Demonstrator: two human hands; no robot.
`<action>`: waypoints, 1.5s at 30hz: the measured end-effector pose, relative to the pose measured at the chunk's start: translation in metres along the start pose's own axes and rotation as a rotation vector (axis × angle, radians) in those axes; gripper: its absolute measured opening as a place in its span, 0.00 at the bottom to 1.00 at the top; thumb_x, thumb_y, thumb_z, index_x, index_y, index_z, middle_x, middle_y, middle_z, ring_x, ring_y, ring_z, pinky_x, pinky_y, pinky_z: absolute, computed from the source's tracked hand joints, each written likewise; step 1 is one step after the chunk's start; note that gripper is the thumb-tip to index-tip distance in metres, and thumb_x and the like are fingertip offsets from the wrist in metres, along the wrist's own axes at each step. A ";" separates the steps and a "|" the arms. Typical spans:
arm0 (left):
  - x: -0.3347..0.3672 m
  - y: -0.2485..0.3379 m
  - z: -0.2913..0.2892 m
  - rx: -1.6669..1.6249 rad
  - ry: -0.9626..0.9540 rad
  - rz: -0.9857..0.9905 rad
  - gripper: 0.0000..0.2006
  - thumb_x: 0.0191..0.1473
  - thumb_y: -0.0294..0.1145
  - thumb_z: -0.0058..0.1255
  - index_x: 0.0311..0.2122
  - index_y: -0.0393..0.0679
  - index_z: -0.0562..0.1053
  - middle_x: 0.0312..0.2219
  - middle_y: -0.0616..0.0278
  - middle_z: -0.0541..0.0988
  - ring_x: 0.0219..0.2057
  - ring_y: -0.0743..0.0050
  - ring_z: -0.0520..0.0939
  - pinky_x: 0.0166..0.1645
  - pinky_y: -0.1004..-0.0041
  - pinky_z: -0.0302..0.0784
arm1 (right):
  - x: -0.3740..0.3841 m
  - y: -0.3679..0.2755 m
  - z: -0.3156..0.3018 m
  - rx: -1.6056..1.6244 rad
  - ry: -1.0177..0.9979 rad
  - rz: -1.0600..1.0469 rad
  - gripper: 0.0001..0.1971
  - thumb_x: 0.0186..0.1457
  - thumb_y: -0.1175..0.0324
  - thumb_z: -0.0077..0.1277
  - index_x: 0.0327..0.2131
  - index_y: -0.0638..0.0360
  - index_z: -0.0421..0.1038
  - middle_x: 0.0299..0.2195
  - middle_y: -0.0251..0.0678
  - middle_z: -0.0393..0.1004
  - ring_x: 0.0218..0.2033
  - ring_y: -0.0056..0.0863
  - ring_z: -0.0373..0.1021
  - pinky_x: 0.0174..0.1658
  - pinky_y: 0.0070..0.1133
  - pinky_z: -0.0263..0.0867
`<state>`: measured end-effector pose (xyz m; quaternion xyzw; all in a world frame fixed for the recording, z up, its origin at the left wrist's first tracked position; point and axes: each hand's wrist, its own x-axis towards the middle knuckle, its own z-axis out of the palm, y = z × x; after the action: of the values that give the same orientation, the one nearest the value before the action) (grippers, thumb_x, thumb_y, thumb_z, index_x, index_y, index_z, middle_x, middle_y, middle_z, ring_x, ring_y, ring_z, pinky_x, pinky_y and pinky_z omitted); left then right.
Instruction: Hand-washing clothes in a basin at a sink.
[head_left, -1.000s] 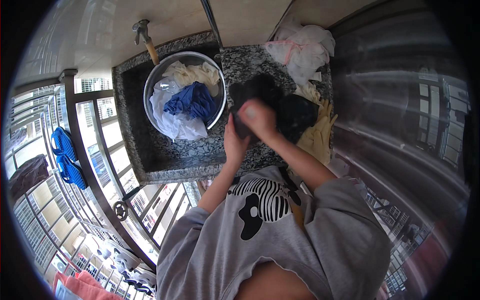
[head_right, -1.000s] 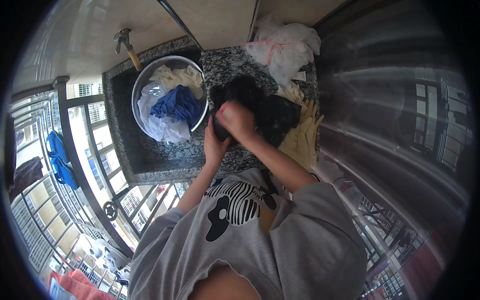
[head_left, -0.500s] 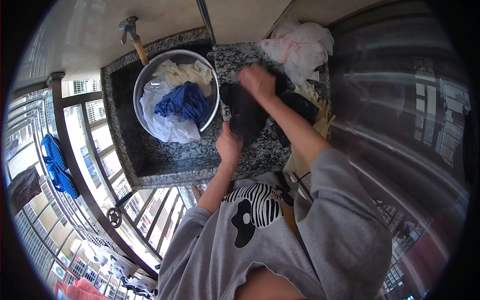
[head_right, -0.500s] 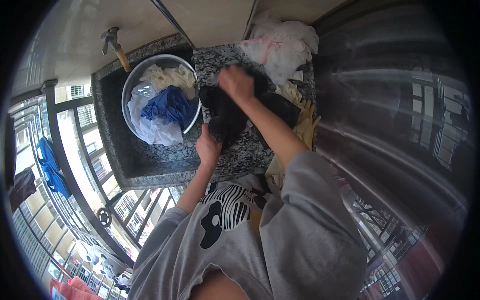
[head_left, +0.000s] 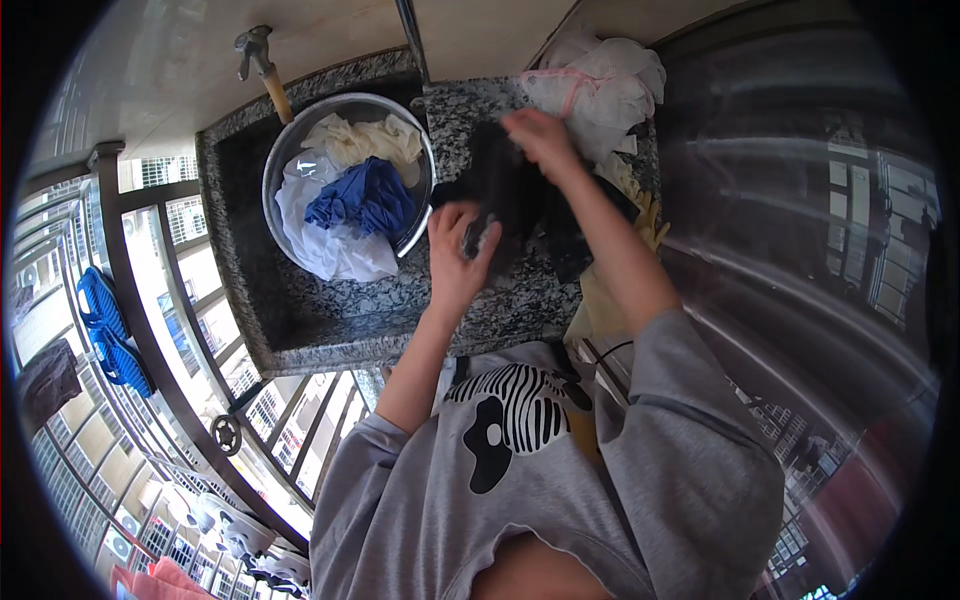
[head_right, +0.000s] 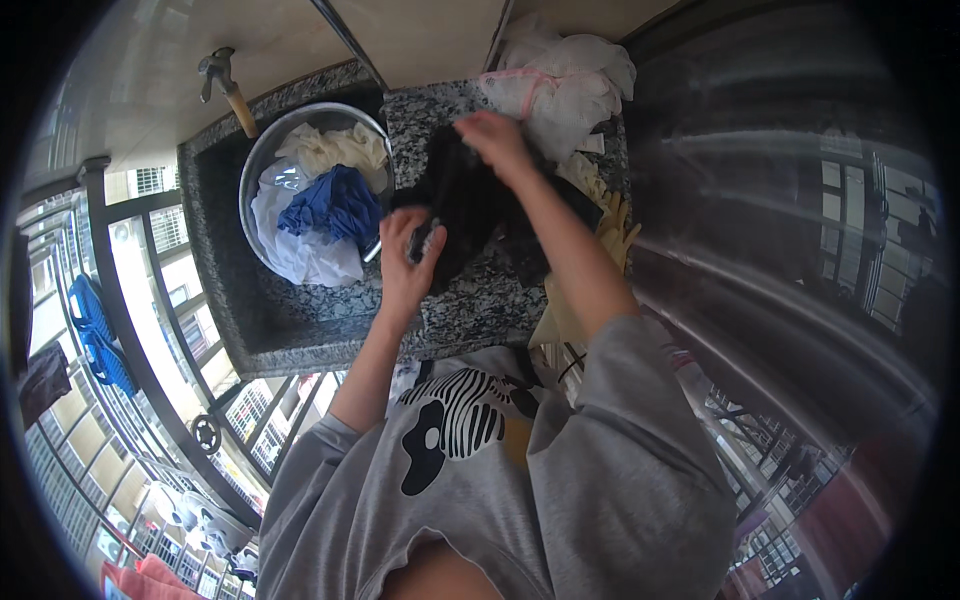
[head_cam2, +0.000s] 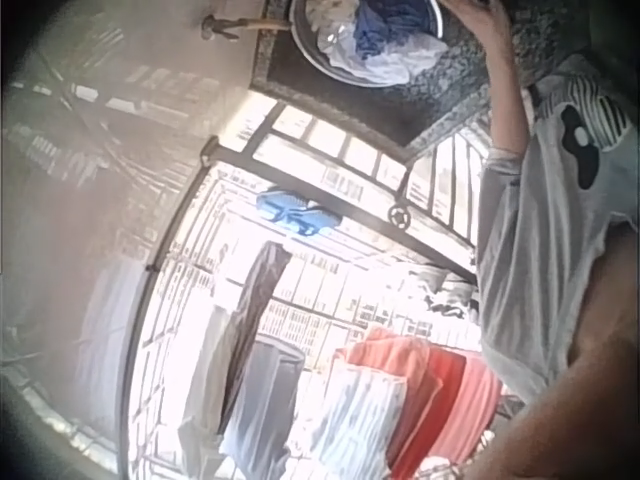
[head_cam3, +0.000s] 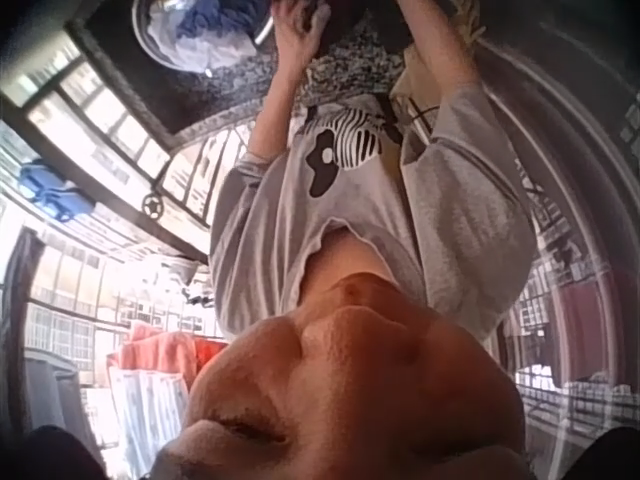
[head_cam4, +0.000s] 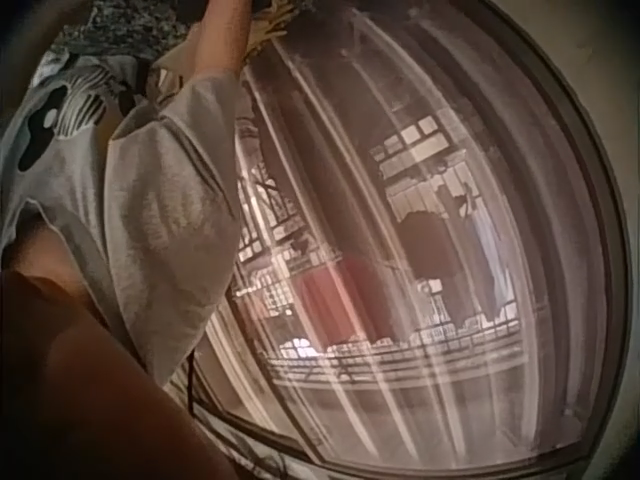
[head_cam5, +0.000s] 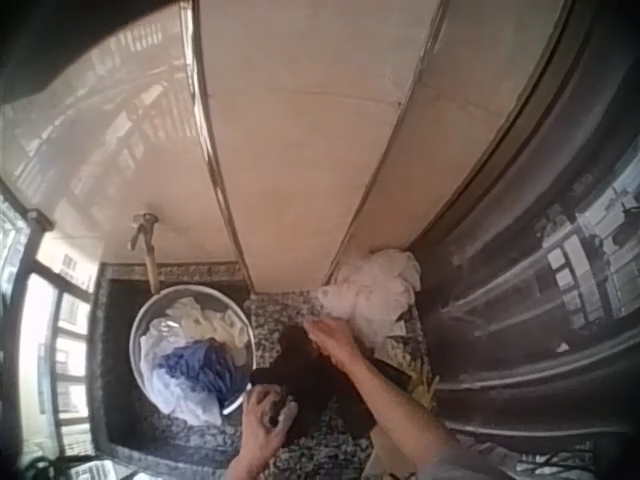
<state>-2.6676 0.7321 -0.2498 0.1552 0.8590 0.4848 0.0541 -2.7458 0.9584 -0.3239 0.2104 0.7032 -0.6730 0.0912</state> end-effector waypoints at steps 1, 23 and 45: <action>0.004 0.001 -0.003 0.000 -0.001 -0.005 0.16 0.47 0.38 0.61 0.38 0.39 0.74 0.40 0.53 0.77 0.47 0.50 0.72 0.52 0.58 0.68 | -0.002 -0.008 -0.008 0.321 -0.017 0.137 0.10 0.58 0.56 0.51 0.31 0.49 0.69 0.24 0.22 0.65 0.18 0.11 0.57 0.17 0.10 0.49; 0.004 0.017 -0.001 -0.255 -0.108 0.056 0.18 0.36 0.23 0.60 0.39 0.41 0.75 0.36 0.53 0.75 0.43 0.49 0.77 0.44 0.63 0.74 | -0.104 -0.012 0.036 0.376 0.399 -0.246 0.08 0.55 0.66 0.54 0.37 0.56 0.72 0.33 0.33 0.73 0.37 0.27 0.72 0.44 0.23 0.66; -0.051 -0.070 0.029 0.071 -0.080 -0.229 0.19 0.38 0.23 0.63 0.39 0.40 0.74 0.35 0.49 0.72 0.40 0.47 0.72 0.47 0.60 0.69 | -0.107 0.014 0.124 -0.643 0.355 -0.406 0.09 0.41 0.62 0.63 0.21 0.48 0.71 0.24 0.33 0.70 0.30 0.38 0.70 0.31 0.34 0.66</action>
<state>-2.6272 0.7061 -0.3273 0.0773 0.8848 0.4383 0.1379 -2.6637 0.8183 -0.3025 0.1413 0.9094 -0.3769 -0.1050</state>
